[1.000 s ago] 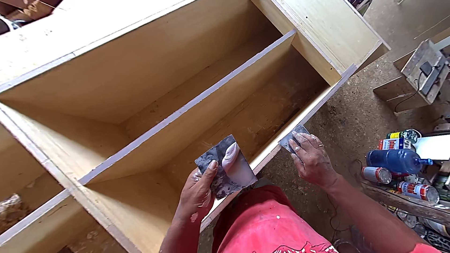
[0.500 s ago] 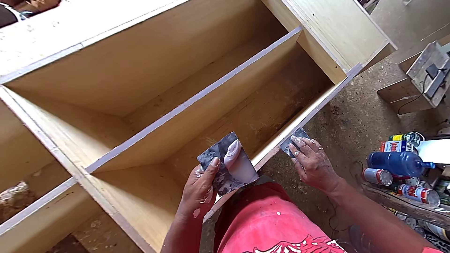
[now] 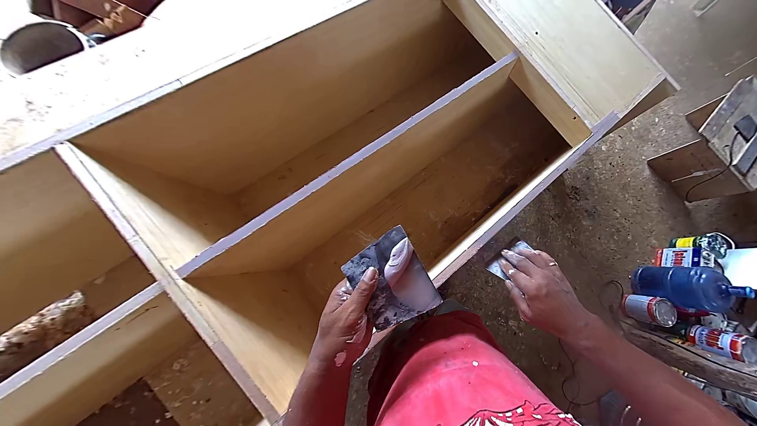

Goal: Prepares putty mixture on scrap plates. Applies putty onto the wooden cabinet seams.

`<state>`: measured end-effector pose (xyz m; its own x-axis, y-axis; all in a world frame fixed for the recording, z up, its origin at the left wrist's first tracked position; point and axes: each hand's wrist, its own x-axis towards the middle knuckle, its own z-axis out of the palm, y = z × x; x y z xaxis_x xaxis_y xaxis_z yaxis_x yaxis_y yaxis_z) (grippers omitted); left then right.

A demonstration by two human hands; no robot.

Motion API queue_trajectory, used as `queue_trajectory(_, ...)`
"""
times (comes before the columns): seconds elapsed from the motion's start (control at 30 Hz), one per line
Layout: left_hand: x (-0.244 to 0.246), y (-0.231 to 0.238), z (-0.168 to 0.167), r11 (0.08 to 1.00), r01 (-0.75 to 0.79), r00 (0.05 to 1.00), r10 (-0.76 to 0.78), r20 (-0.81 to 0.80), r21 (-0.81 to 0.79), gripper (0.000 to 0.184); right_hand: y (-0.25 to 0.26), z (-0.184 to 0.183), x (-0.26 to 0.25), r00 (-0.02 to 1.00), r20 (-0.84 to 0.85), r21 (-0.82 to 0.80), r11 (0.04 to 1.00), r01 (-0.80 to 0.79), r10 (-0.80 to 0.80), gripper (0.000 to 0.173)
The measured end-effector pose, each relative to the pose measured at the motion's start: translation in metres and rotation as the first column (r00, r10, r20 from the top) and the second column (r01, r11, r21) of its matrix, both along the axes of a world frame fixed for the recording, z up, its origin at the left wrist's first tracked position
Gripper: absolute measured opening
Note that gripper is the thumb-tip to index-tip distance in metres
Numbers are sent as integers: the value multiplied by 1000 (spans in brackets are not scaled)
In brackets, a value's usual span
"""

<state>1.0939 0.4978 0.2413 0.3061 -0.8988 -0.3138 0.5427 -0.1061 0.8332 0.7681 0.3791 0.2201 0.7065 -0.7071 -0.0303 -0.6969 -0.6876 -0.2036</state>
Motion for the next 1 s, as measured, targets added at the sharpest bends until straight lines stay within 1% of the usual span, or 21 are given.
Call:
queue_trajectory(0.07,-1,1,-1,1000,-18,1000,18,-3,7,23,3,7,2,998,60,-49,999,5,-2,42)
queue_trajectory(0.13,-4,3,-1,999,-18,1000,19,-12,39,24,9,10,19,990,140,-77,997,0,11,42)
queue_trajectory(0.23,-8,3,1,1000,-6,1000,7,-16,26,23,18,-12,44,982,187,-111,994,-3,24,41)
queue_trajectory(0.3,-11,4,3,1000,-2,1000,2,-9,7,23,23,-32,48,983,182,-148,989,15,13,42)
queue_trajectory(0.33,-13,5,2,1000,-5,1000,5,-4,4,23,27,-36,45,983,183,-153,988,24,5,42)
queue_trajectory(0.43,-15,11,5,1000,-20,1000,20,16,7,23,32,-20,33,990,139,-93,995,31,-18,41)
queue_trajectory(0.53,-17,14,5,999,-45,999,45,14,-6,24,26,-5,29,989,147,-114,993,43,-26,41)
queue_trajectory(0.6,-20,14,3,999,-43,999,43,9,-10,24,18,-6,38,987,161,-134,990,49,-27,41)
queue_trajectory(0.67,-22,14,3,999,-40,999,40,2,-8,24,15,-14,43,993,116,-118,992,42,-28,41)
queue_trajectory(0.8,-22,17,3,999,-39,999,39,-10,-20,23,23,-3,23,999,51,-51,999,20,-17,40)
queue_trajectory(0.9,-19,18,2,998,-46,999,46,-8,-30,23,20,7,27,993,113,-98,995,24,-12,40)
queue_trajectory(1.0,-21,18,1,999,-38,999,38,-8,-21,23,16,-5,43,994,110,-109,994,6,6,41)
